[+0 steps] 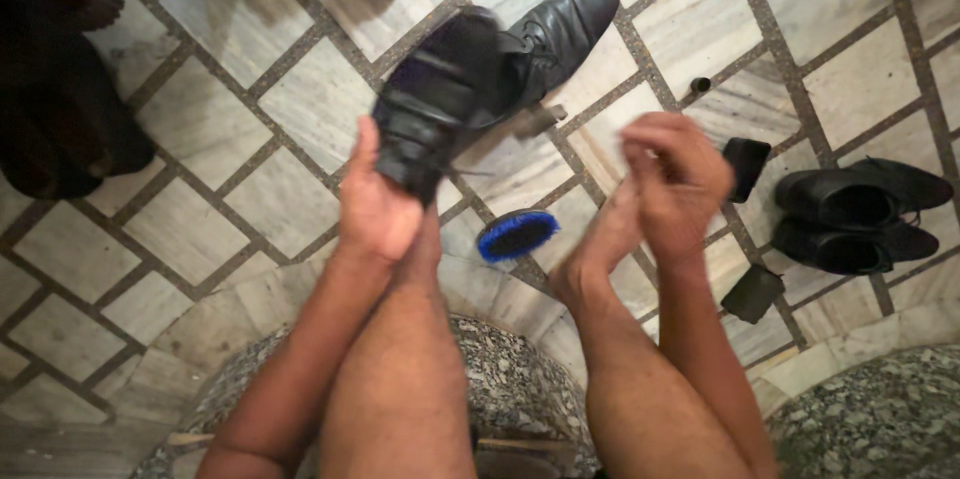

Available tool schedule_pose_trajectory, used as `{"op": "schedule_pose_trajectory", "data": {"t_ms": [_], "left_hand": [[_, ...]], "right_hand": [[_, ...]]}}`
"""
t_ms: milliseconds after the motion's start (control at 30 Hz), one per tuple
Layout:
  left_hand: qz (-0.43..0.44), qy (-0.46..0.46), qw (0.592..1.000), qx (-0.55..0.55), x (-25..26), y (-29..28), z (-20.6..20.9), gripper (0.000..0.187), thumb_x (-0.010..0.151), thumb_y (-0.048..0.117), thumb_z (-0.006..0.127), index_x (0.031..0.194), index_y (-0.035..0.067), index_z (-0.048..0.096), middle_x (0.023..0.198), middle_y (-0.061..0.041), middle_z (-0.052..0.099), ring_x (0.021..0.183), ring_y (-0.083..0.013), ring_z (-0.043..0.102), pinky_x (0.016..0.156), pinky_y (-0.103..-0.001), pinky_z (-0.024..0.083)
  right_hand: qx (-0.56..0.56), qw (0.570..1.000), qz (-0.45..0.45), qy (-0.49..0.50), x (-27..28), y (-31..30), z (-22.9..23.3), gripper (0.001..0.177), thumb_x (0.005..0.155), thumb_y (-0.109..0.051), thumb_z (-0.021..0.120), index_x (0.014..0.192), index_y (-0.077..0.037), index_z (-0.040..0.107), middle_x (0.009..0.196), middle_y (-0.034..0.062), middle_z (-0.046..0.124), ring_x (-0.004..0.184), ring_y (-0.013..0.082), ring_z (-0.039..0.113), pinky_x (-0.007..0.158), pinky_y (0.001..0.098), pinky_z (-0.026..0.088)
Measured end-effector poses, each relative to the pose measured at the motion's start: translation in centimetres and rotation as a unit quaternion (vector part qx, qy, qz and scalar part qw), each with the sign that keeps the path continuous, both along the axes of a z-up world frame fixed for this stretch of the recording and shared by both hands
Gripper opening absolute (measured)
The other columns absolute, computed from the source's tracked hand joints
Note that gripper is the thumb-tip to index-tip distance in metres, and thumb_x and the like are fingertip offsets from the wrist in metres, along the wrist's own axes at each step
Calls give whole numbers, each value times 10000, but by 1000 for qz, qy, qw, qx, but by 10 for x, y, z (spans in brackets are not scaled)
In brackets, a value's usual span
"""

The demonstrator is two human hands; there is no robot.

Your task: The person sits on the floor and cleans a black leather shoe using a cloth, a brush, and shoe polish. They wipe the shoe, apply polish with a small brush, and buff the surface to a shine.

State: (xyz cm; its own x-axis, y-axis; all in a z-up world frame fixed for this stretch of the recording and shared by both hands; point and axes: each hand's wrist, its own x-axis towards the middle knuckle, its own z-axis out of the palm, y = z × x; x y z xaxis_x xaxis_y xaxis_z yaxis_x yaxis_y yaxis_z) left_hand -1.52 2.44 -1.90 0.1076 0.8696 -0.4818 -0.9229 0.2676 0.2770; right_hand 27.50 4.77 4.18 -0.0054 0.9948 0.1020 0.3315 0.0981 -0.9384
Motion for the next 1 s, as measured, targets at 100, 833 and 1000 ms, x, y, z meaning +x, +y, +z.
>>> {"op": "schedule_pose_trajectory", "data": {"t_ms": [100, 833, 1000], "left_hand": [[44, 3, 999, -16, -22, 2, -20, 569, 1067, 430, 508, 1480, 39, 504, 1435, -152, 614, 1318, -295, 602, 1208, -459, 449], [211, 437, 870, -82, -201, 22, -106, 572, 979, 335, 674, 1451, 90, 463, 1443, -97, 593, 1321, -240, 548, 1134, -403, 394], [185, 502, 841, -86, -141, 26, -76, 293, 1010, 92, 625, 1296, 82, 560, 1276, -71, 633, 1122, -169, 620, 958, -351, 474]], "right_hand": [[-71, 988, -80, 110, 15, -13, -21, 106, 1049, 26, 681, 1145, 12, 725, 1167, 62, 691, 966, 119, 658, 849, 245, 538], [-91, 885, 41, -454, 9, 21, -136, 667, 767, -250, 856, 1345, -48, 593, 1249, 232, 547, 1102, 422, 539, 897, 529, 444], [-111, 886, 33, -449, 8, 18, -144, 426, 854, -163, 767, 1261, -102, 654, 1231, 178, 568, 1114, 352, 585, 945, 481, 480]]}}
